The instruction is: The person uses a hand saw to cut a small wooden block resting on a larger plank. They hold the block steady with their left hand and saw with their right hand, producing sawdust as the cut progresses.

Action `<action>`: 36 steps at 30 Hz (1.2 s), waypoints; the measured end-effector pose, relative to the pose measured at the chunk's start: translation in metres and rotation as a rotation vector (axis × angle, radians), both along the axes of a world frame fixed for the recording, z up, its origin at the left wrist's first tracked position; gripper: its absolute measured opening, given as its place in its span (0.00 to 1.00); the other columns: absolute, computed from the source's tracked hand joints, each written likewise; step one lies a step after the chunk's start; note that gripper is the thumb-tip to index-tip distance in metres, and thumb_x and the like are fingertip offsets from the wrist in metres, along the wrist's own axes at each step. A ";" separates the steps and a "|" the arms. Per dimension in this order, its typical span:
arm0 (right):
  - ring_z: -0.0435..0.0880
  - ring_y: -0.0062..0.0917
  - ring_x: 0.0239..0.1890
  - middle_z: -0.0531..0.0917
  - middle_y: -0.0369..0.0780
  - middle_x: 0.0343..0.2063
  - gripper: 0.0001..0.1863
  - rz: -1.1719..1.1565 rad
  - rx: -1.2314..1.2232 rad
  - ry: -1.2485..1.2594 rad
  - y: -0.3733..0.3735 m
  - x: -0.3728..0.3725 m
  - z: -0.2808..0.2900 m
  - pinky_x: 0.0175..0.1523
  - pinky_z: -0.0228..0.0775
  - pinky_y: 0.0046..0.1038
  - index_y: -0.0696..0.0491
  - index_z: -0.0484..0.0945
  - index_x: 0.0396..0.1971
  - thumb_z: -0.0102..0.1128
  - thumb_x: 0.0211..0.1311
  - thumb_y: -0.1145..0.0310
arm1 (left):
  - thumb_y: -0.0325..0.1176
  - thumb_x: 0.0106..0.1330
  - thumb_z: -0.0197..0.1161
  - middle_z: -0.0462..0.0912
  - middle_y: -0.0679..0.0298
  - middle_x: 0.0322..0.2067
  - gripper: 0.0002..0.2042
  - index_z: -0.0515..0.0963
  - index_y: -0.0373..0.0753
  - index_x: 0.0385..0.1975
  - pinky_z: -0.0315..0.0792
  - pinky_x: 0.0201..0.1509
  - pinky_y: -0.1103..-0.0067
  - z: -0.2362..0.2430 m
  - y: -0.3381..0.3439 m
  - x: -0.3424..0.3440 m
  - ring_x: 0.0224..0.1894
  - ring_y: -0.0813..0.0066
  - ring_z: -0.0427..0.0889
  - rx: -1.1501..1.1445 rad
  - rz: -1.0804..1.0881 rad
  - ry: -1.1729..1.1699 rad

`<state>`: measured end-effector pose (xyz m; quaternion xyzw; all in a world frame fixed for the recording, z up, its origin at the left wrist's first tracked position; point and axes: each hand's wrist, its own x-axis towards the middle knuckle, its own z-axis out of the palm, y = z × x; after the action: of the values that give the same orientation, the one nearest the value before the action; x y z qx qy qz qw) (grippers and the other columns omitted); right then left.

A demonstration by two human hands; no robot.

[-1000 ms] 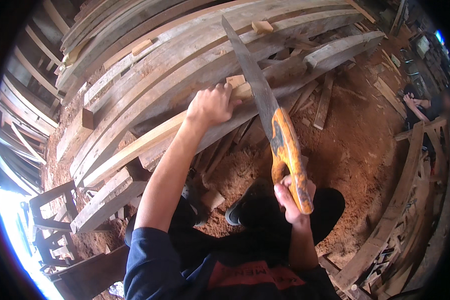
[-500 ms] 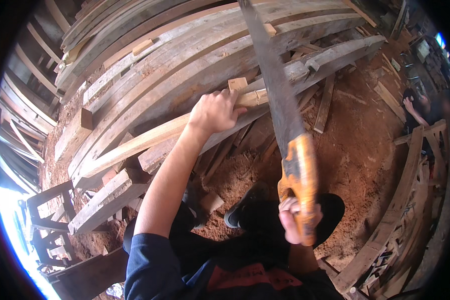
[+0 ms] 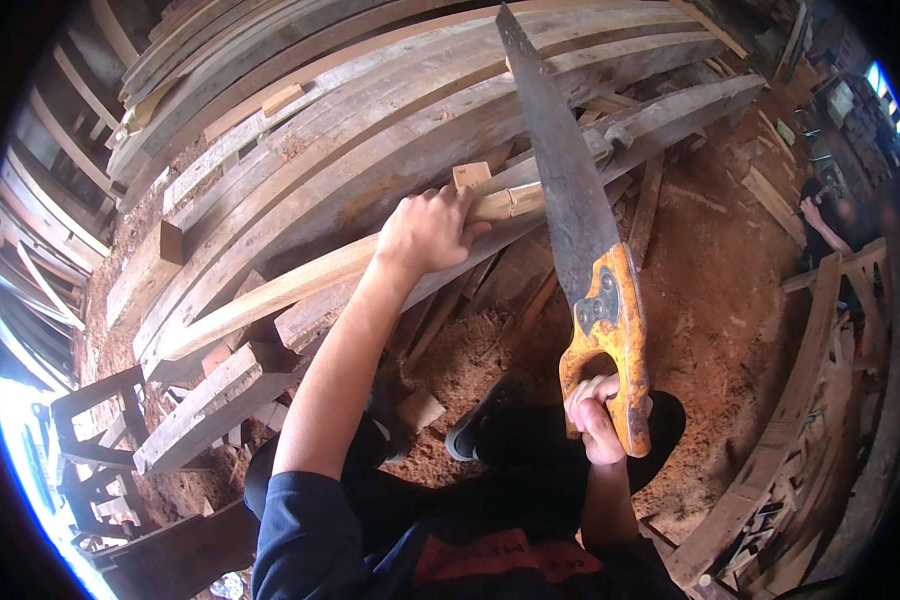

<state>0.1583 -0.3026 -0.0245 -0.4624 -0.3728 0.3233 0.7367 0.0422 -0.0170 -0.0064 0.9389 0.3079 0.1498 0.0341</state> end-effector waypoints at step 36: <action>0.69 0.20 0.16 0.71 0.36 0.14 0.11 0.042 -0.206 -0.295 0.057 0.010 0.027 0.24 0.60 0.24 0.56 0.70 0.21 0.64 0.56 0.74 | 0.50 0.63 0.58 0.81 0.49 0.30 0.22 0.74 0.34 0.38 0.77 0.35 0.62 0.001 0.000 0.000 0.32 0.49 0.82 0.033 0.000 -0.010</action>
<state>0.1682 -0.2451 0.0024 -0.5702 -0.4511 0.3037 0.6158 0.0426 -0.0168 -0.0051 0.9387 0.3050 0.1596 0.0200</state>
